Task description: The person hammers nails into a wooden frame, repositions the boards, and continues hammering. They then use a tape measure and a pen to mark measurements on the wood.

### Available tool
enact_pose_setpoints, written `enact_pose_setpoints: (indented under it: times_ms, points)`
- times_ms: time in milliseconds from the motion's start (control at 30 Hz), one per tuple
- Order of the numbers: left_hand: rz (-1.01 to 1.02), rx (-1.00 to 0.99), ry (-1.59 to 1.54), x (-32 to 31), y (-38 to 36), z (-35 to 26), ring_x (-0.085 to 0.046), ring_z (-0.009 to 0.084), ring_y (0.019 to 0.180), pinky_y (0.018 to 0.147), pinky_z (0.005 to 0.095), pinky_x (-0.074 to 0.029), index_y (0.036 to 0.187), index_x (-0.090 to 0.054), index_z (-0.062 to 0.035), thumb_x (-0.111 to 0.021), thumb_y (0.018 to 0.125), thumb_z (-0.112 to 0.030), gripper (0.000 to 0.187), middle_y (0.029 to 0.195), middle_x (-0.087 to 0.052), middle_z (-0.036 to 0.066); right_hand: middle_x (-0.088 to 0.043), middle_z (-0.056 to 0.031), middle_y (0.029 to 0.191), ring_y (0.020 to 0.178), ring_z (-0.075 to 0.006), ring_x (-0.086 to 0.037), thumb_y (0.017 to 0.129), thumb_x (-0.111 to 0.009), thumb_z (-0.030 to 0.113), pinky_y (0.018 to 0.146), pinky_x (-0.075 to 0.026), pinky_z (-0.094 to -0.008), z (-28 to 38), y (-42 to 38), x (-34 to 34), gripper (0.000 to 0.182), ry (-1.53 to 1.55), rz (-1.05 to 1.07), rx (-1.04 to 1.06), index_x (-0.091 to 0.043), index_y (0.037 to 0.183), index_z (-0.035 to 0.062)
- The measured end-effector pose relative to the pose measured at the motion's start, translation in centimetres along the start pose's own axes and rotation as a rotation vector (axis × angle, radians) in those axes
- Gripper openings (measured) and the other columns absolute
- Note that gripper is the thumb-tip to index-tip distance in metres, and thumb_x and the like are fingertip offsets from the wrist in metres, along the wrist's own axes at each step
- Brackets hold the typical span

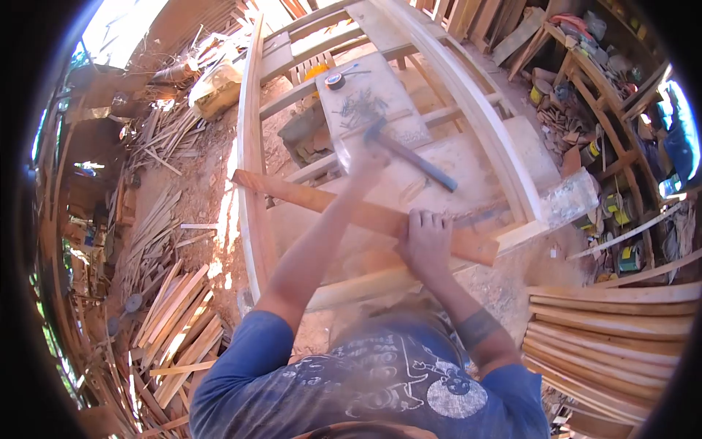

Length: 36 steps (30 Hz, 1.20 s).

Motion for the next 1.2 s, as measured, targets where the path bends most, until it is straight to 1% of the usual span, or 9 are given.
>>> enact_pose_setpoints:
  times_ms: [167, 300, 367, 433, 567, 700, 767, 967, 1200]
  points:
    - [0.101, -0.156, 0.281, -9.3, 2.7, 3.4, -0.069, 0.0371, 0.091, 0.083, 0.0464, -0.052, 0.08, -0.07, 0.0055, -0.064, 0.09, -0.037, 0.045, 0.083, -0.07, 0.022, -0.063, -0.0181, 0.101, 0.099, -0.0343, -0.058, 0.085, -0.063, 0.027, 0.089, -0.04, -0.0476, -0.8, 0.1, -0.9, 0.037, 0.05, 0.17, -0.036, -0.059, 0.112, 0.0009]
    - [-0.242, -0.332, 0.153, 0.2, -5.7, -3.6, -0.066, 0.0386, 0.091, 0.082, 0.0472, -0.051, 0.085, -0.07, 0.003, -0.063, 0.092, -0.032, 0.036, 0.087, -0.07, 0.019, -0.062, -0.0156, 0.095, 0.094, -0.0339, -0.057, 0.084, -0.063, 0.028, 0.085, -0.04, -0.0471, -0.5, 0.5, -0.1, 0.033, 0.064, 0.158, 0.025, -0.058, 0.104, 0.0029]
    - [-0.223, -0.333, 0.095, 5.5, -11.4, -2.8, -0.065, 0.0396, 0.087, 0.08, 0.0486, -0.05, 0.085, -0.07, 0.0012, -0.062, 0.093, -0.029, 0.032, 0.083, -0.068, 0.017, -0.061, -0.0149, 0.09, 0.09, -0.0346, -0.058, 0.085, -0.062, 0.031, 0.083, -0.041, -0.0476, -0.2, 0.0, -0.4, 0.031, 0.057, 0.185, 0.047, -0.058, 0.101, 0.004]
    - [-0.382, -0.161, 0.099, 10.7, -19.0, 0.1, -0.062, 0.0395, 0.082, 0.077, 0.0494, -0.049, 0.083, -0.07, -0.0014, -0.059, 0.094, -0.027, 0.03, 0.078, -0.066, 0.015, -0.063, -0.0164, 0.092, 0.09, -0.0361, -0.06, 0.089, -0.06, 0.036, 0.084, -0.043, -0.0494, -0.9, 0.0, -1.5, 0.036, 0.025, 0.24, 0.088, -0.058, 0.105, 0.0037]
    - [-0.322, 0.073, 0.438, 13.6, -31.2, 7.8, -0.062, 0.0359, 0.092, 0.087, 0.0475, -0.046, 0.09, -0.071, -0.0055, -0.058, 0.093, -0.026, 0.025, 0.089, -0.067, 0.013, -0.066, -0.0285, 0.101, 0.097, -0.0475, -0.063, 0.098, -0.048, 0.048, 0.085, -0.047, -0.0552, -0.8, 0.4, -1.9, 0.05, 0.026, 0.579, -0.108, -0.06, 0.114, 0.0023]
    - [-0.378, -0.064, 0.443, 13.1, -34.1, 11.1, -0.058, 0.0338, 0.107, 0.097, 0.0476, -0.039, 0.104, -0.072, -0.01, -0.054, 0.094, -0.025, 0.025, 0.104, -0.067, 0.013, -0.068, -0.0285, 0.1, 0.096, -0.0472, -0.064, 0.099, -0.045, 0.049, 0.085, -0.048, -0.0555, -0.5, 0.1, -1.8, 0.051, -0.024, 0.47, -0.085, -0.063, 0.11, 0.0017]
    - [-0.535, -0.097, 0.442, 13.1, -33.9, 11.4, -0.061, 0.034, 0.097, 0.097, 0.049, -0.041, 0.084, -0.069, -0.0075, -0.056, 0.094, -0.033, 0.03, 0.091, -0.068, 0.015, -0.068, -0.0281, 0.098, 0.094, -0.047, -0.065, 0.099, -0.043, 0.047, 0.084, -0.049, -0.056, -0.1, -0.3, -1.9, 0.051, -0.009, 0.383, -0.018, -0.064, 0.109, 0.0018]
    - [-0.306, -0.061, 0.445, 12.4, -35.4, 12.2, -0.061, 0.0353, 0.096, 0.095, 0.0499, -0.041, 0.084, -0.07, -0.0037, -0.051, 0.095, -0.035, 0.038, 0.089, -0.068, 0.017, -0.067, -0.0269, 0.105, 0.102, -0.0485, -0.062, 0.101, -0.036, 0.054, 0.089, -0.047, -0.055, -2.1, -2.3, -2.4, 0.057, -0.078, 0.393, 0.063, -0.065, 0.113, 0.0056]
    - [-0.302, -0.099, 0.32, 12.2, -52.1, 9.3, -0.059, 0.0352, 0.1, 0.098, 0.0508, -0.04, 0.089, -0.069, -0.0021, -0.059, 0.091, -0.026, 0.026, 0.094, -0.067, 0.018, -0.067, -0.0252, 0.107, 0.099, -0.0468, -0.063, 0.1, -0.04, 0.046, 0.086, -0.048, -0.0541, 0.1, -15.4, 4.3, 0.047, -0.164, 0.438, -0.104, -0.065, 0.112, 0.0073]
Point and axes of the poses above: each hand's wrist, its own y-axis towards the middle knuckle, its own x-axis out of the back of the hand, z = x × y, the point moved 9 cm from there along y, towards the middle knuckle
